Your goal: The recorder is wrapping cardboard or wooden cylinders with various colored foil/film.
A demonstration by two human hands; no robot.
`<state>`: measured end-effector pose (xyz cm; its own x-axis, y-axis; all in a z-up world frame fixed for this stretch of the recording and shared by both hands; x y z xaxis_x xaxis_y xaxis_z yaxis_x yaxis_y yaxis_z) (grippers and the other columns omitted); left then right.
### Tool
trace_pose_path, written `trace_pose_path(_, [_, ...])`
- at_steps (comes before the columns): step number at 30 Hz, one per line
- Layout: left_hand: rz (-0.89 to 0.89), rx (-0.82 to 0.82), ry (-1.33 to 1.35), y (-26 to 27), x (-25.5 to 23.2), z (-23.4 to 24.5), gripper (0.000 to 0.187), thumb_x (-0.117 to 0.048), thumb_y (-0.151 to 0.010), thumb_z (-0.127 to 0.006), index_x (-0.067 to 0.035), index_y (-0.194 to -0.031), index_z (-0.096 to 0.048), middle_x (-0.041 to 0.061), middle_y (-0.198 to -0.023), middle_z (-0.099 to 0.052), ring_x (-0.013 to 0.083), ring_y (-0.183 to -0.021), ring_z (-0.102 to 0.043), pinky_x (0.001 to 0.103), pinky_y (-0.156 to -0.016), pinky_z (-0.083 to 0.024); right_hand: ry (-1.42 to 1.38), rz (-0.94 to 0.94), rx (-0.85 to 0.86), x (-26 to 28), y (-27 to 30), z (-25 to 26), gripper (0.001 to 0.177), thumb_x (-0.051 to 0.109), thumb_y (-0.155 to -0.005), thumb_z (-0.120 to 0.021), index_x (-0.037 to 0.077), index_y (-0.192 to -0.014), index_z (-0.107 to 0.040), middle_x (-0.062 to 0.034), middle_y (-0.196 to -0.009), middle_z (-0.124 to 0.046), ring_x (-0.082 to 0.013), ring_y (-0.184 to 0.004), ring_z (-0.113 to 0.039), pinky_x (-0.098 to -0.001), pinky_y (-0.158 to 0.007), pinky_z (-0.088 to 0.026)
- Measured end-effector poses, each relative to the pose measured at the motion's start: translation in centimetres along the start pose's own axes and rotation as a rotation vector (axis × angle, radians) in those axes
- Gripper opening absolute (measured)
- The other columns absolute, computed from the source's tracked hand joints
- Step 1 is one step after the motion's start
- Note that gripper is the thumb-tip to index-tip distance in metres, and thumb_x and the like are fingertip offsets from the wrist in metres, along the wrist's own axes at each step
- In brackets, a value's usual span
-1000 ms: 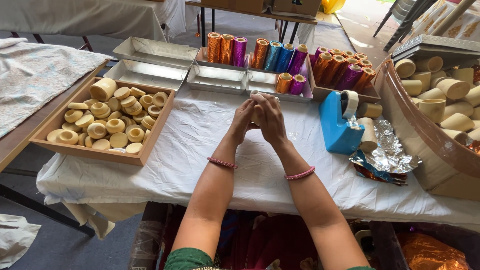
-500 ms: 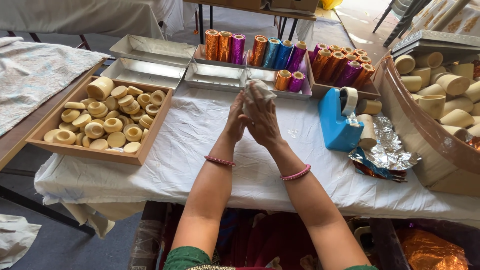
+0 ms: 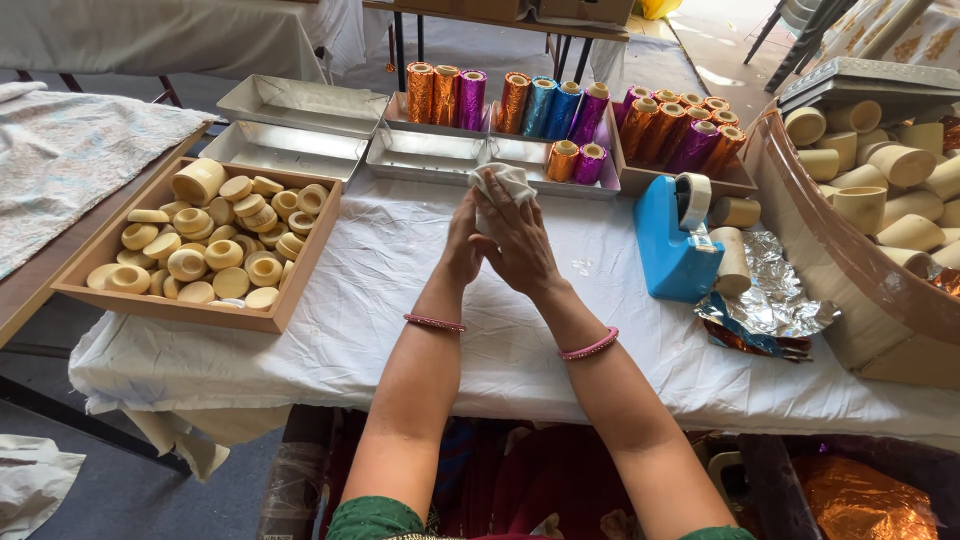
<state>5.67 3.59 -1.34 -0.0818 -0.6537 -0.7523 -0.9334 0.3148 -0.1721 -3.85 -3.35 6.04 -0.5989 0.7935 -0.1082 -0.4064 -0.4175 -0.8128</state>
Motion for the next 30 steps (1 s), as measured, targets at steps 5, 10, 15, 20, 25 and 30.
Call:
trace_pose_path(5, [-0.012, 0.052, -0.193, -1.6, 1.6, 0.9, 0.057, -0.055, -0.100, -0.052, -0.010, -0.135, -0.056, 0.012, -0.113, -0.068, 0.0191, -0.094, -0.071, 0.032, -0.074, -0.066, 0.061, -0.195, -0.030, -5.9, 2.6, -2.8, 0.056, 0.037, -0.112, -0.043, 0.015, -0.164, -0.037, -0.0072, -0.172, -0.029, -0.0343, -0.156, -0.038, -0.0530, -0.130, -0.028])
trace_pose_path(10, [-0.232, -0.064, -0.465, -2.8, 1.8, 1.6, 0.068, -0.051, -0.084, -0.081, -0.009, -0.135, -0.064, 0.011, -0.116, -0.071, 0.0170, -0.097, -0.070, 0.031, -0.071, -0.060, 0.415, -0.719, 0.145, -12.2, 3.7, 2.1, 0.068, 0.043, -0.099, -0.058, 0.015, -0.158, -0.041, -0.0139, -0.172, -0.030, -0.0380, -0.129, -0.052, -0.0529, -0.113, -0.038])
trace_pose_path(15, [-0.718, -0.488, -1.144, 0.9, -3.4, 0.4, 0.076, -0.030, -0.069, -0.098, -0.008, -0.128, -0.056, 0.012, -0.123, -0.063, 0.0311, -0.114, -0.062, 0.045, -0.101, -0.052, 0.282, -1.044, 0.216, -14.7, 4.9, 8.3, 0.050, 0.053, -0.090, -0.074, 0.019, -0.127, -0.071, -0.0154, -0.112, -0.075, -0.0362, -0.104, -0.070, -0.0467, -0.084, -0.057])
trace_pose_path(20, [-0.618, -0.613, -1.305, 1.4, -2.8, 0.9, 0.064, -0.013, -0.068, -0.094, -0.018, -0.126, -0.065, 0.011, -0.128, -0.056, 0.0318, -0.123, -0.055, 0.048, -0.102, -0.051, 0.320, -0.917, -0.087, -15.7, 8.1, 17.8, 0.032, 0.038, -0.087, -0.082, 0.015, -0.109, -0.076, -0.0085, -0.084, -0.077, -0.0294, -0.078, -0.075, -0.0425, -0.069, -0.058])
trace_pose_path(25, [-0.484, -0.601, -1.398, 0.6, -1.8, 1.4, 0.066, -0.016, -0.073, -0.092, -0.021, -0.133, -0.065, 0.006, -0.128, -0.058, 0.0287, -0.123, -0.057, 0.053, -0.096, -0.049, 0.583, -1.023, -0.039, -21.9, 16.7, 22.8, 0.013, 0.026, -0.091, -0.078, 0.021, -0.103, -0.080, -0.0077, -0.092, -0.078, -0.0315, -0.086, -0.074, -0.0449, -0.072, -0.057])
trace_pose_path(30, [-0.284, -0.520, -1.397, 0.2, -0.9, 1.7, 0.071, -0.026, -0.071, -0.093, -0.023, -0.135, -0.063, 0.005, -0.134, -0.058, 0.0293, -0.126, -0.055, 0.056, -0.097, -0.045, 0.608, -1.231, 0.330, -23.1, 22.7, 24.2, 0.029, 0.035, -0.083, -0.082, 0.019, -0.106, -0.080, -0.0139, -0.107, -0.076, -0.0362, -0.099, -0.072, -0.0484, -0.085, -0.057])
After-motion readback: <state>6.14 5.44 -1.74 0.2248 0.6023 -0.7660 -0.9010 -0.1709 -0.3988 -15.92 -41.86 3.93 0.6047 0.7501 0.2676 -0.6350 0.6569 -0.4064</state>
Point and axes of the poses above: each hand's wrist, its own y-axis away from the middle knuckle, its own z-axis out of the back of the hand, x = y × z, the point moved 6 cm from there along -y, towards the middle knuckle
